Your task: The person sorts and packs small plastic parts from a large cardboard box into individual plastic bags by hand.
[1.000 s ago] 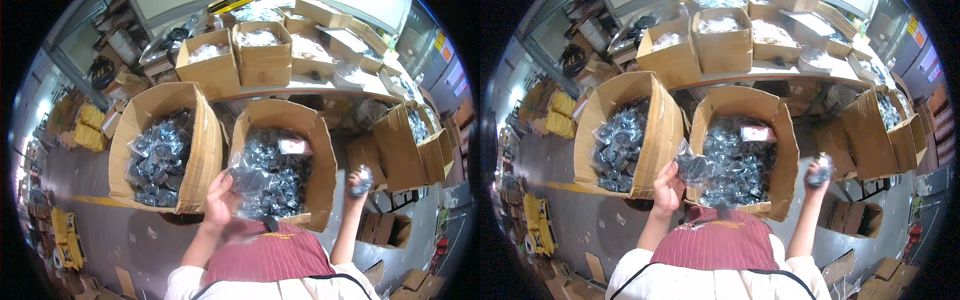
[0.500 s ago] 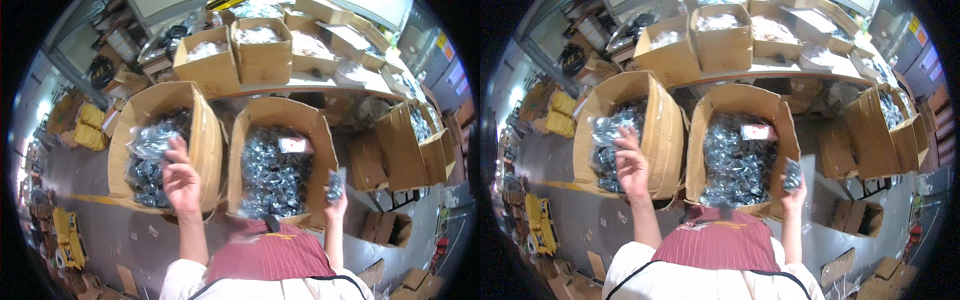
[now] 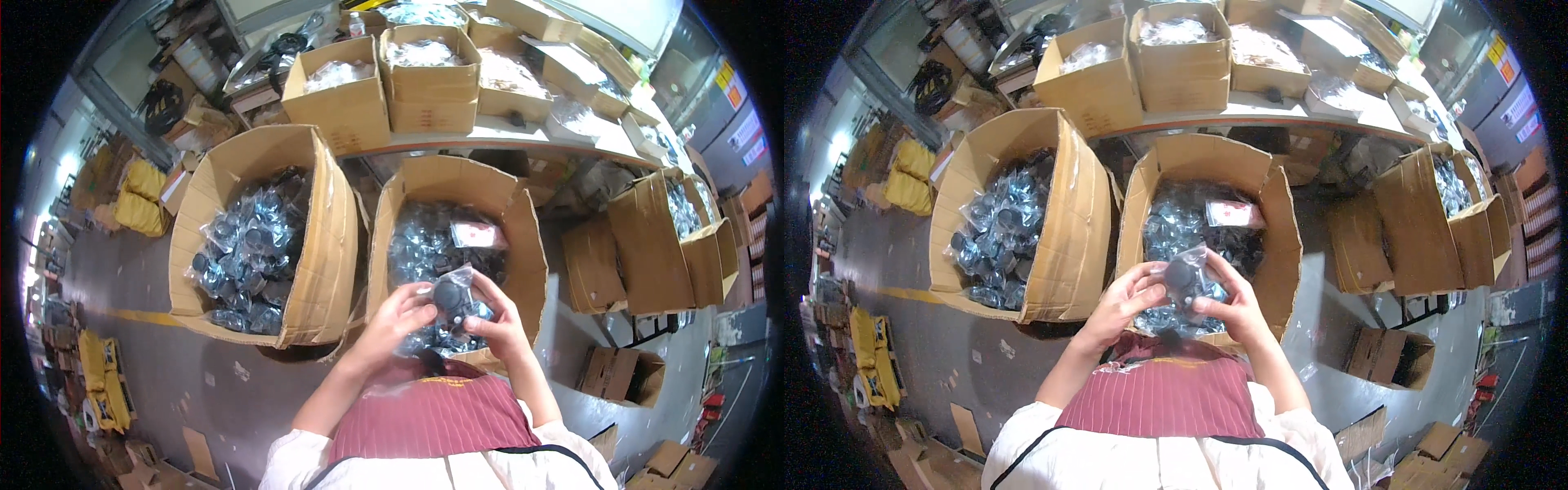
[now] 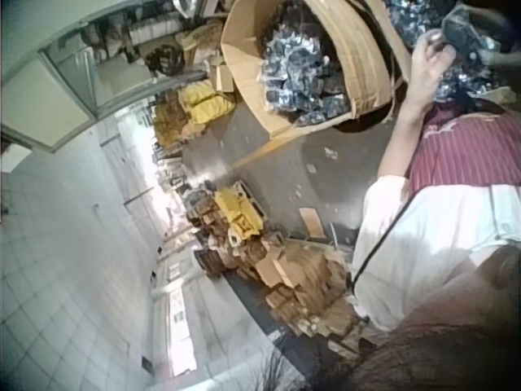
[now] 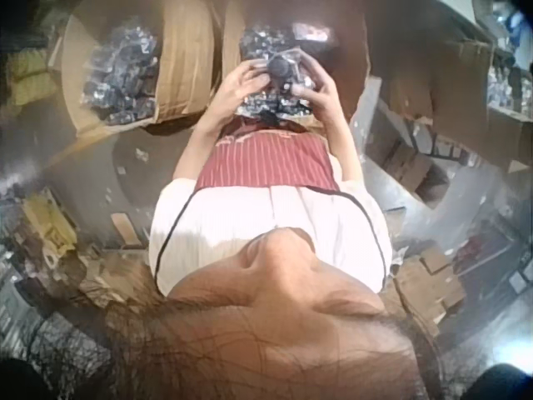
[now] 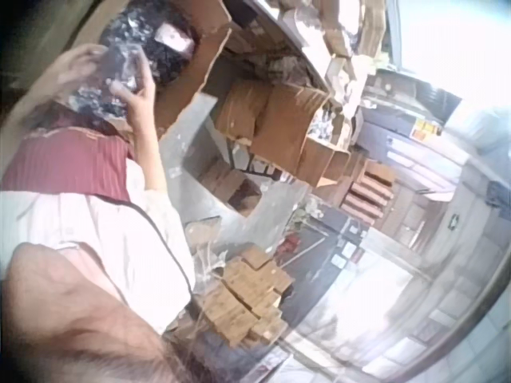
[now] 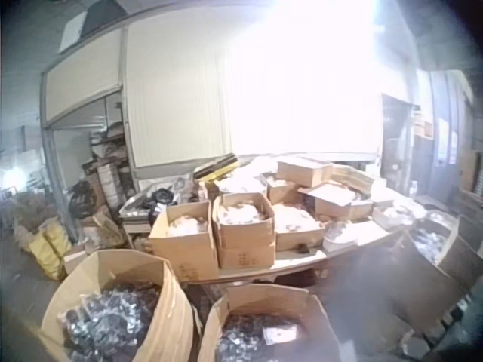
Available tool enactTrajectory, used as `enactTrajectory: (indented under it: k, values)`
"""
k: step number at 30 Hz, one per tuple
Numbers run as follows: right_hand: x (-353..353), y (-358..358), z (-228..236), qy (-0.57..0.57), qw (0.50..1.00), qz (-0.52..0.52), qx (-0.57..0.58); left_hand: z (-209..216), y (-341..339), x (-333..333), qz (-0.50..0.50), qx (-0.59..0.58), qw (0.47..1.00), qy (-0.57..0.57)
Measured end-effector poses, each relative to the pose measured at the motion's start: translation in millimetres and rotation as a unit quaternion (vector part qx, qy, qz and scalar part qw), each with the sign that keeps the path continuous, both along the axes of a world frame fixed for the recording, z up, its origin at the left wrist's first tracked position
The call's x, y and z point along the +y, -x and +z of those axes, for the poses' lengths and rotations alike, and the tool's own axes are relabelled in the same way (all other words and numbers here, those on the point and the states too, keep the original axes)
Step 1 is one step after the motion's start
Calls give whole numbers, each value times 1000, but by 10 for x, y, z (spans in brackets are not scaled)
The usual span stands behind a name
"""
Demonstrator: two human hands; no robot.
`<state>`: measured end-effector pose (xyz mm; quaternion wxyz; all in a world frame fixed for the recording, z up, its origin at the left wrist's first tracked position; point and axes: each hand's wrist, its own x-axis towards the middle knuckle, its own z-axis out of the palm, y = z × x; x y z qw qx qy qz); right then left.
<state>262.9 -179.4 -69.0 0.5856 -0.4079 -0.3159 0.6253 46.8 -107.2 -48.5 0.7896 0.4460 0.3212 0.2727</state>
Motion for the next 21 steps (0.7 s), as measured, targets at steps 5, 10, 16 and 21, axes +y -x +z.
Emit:
enactTrajectory:
  k: [5, 10, 16, 21]
  values:
    - [0, 97, 58, -26, 997, 44, -61, 34, 39, 23, 16, -1, 1000, 3]
    - [37, 174, 112, -35, 999, -10, -19, 30, 30, -16, 107, -38, 990, -85]
    - [-21, 92, 120, -8, 1000, 0, -17, 139, 39, 48, 156, -70, 985, -24]
    - [-178, 292, 676, 60, 978, -45, -196, 153, 105, 41, 192, -115, 974, 22]
